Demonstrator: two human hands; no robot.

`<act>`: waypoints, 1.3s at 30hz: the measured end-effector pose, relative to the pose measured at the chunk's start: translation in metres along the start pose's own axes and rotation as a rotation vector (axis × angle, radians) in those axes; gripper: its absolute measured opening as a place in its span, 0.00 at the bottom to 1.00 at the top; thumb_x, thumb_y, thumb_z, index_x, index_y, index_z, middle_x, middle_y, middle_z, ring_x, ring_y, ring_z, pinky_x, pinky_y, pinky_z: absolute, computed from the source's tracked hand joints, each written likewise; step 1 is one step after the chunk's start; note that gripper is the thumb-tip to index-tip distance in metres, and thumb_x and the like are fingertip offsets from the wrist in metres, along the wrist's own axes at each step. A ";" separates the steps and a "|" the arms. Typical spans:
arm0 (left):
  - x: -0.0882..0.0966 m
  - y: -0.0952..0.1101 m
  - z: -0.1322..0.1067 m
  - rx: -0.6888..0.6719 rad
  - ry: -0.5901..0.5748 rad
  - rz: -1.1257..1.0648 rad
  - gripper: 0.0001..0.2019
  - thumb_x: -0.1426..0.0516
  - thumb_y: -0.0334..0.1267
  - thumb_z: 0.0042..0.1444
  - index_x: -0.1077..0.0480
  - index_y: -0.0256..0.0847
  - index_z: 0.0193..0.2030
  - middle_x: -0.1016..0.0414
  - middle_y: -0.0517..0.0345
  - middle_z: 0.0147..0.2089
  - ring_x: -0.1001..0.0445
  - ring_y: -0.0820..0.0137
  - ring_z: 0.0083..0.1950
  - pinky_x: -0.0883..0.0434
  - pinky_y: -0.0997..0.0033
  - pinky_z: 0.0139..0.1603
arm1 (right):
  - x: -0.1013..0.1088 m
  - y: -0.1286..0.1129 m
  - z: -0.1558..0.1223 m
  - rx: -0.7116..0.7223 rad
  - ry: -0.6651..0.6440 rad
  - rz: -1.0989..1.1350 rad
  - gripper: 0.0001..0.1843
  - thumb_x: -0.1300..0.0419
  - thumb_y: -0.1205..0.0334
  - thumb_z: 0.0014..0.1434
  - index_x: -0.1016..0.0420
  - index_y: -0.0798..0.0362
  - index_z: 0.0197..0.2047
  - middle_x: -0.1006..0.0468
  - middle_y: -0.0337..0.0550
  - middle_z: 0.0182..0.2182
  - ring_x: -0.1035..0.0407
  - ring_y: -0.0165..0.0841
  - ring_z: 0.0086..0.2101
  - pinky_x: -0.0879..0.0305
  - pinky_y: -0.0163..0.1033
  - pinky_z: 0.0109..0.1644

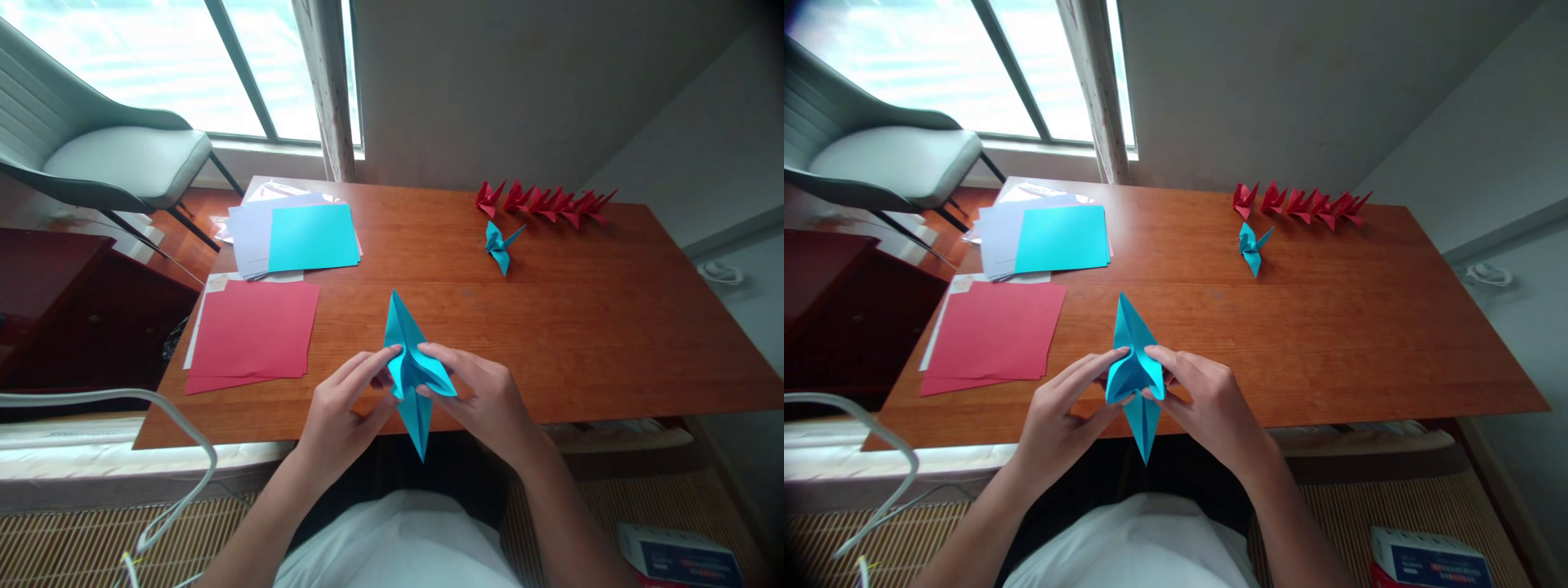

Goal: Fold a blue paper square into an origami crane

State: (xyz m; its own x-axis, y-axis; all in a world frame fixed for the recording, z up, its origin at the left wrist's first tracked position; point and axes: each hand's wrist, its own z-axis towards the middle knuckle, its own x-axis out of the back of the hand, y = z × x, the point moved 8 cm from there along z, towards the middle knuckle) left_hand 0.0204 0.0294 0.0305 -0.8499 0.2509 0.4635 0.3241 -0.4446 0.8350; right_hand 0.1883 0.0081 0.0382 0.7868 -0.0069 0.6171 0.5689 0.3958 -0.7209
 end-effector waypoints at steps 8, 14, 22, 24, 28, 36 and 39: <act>0.002 0.004 0.002 -0.021 0.008 -0.015 0.23 0.39 0.28 0.61 0.30 0.48 0.62 0.24 0.55 0.48 0.24 0.71 0.42 0.24 0.72 0.44 | 0.002 -0.002 0.000 -0.005 0.011 0.004 0.26 0.35 0.61 0.64 0.32 0.42 0.63 0.17 0.44 0.50 0.20 0.39 0.46 0.22 0.41 0.48; 0.007 -0.001 0.003 0.004 0.062 -0.033 0.23 0.38 0.28 0.59 0.28 0.50 0.60 0.31 0.51 0.58 0.25 0.64 0.55 0.22 0.67 0.50 | 0.007 -0.008 0.004 0.012 0.045 -0.003 0.21 0.35 0.60 0.64 0.29 0.45 0.60 0.18 0.45 0.45 0.22 0.38 0.42 0.23 0.42 0.47; 0.004 -0.003 0.003 0.057 0.006 -0.092 0.21 0.38 0.30 0.59 0.28 0.47 0.59 0.29 0.48 0.62 0.26 0.60 0.61 0.23 0.66 0.54 | 0.012 -0.008 0.008 -0.034 0.068 0.011 0.18 0.33 0.55 0.61 0.25 0.45 0.54 0.30 0.52 0.62 0.31 0.45 0.59 0.26 0.49 0.57; 0.005 -0.001 0.005 0.053 0.011 -0.084 0.19 0.37 0.31 0.59 0.26 0.46 0.57 0.27 0.49 0.60 0.24 0.61 0.58 0.22 0.66 0.53 | 0.010 -0.007 0.008 -0.044 0.032 0.054 0.17 0.34 0.54 0.62 0.26 0.45 0.54 0.27 0.50 0.61 0.30 0.44 0.59 0.28 0.49 0.60; 0.006 0.005 0.007 0.029 0.025 -0.078 0.16 0.36 0.32 0.58 0.26 0.44 0.53 0.23 0.51 0.53 0.22 0.64 0.51 0.23 0.68 0.49 | 0.010 -0.005 0.008 -0.067 0.036 0.102 0.18 0.34 0.52 0.62 0.26 0.46 0.53 0.22 0.48 0.54 0.26 0.43 0.55 0.27 0.47 0.58; 0.008 0.003 0.004 0.039 0.059 -0.175 0.17 0.36 0.31 0.58 0.28 0.44 0.53 0.24 0.51 0.52 0.22 0.64 0.52 0.23 0.69 0.49 | 0.010 -0.006 0.009 -0.079 0.054 0.145 0.20 0.33 0.52 0.61 0.28 0.47 0.55 0.21 0.47 0.50 0.24 0.38 0.47 0.24 0.41 0.51; 0.008 -0.001 0.002 0.067 0.074 -0.209 0.18 0.35 0.31 0.57 0.29 0.44 0.53 0.23 0.51 0.52 0.21 0.65 0.51 0.22 0.69 0.50 | 0.010 -0.007 0.009 -0.072 0.056 0.151 0.19 0.33 0.53 0.61 0.28 0.46 0.54 0.21 0.46 0.49 0.24 0.38 0.47 0.24 0.41 0.50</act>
State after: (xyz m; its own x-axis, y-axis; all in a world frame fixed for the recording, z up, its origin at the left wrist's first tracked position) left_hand 0.0146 0.0335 0.0340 -0.9287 0.2668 0.2574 0.1625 -0.3310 0.9295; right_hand 0.1902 0.0139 0.0524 0.8753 -0.0040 0.4835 0.4576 0.3295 -0.8258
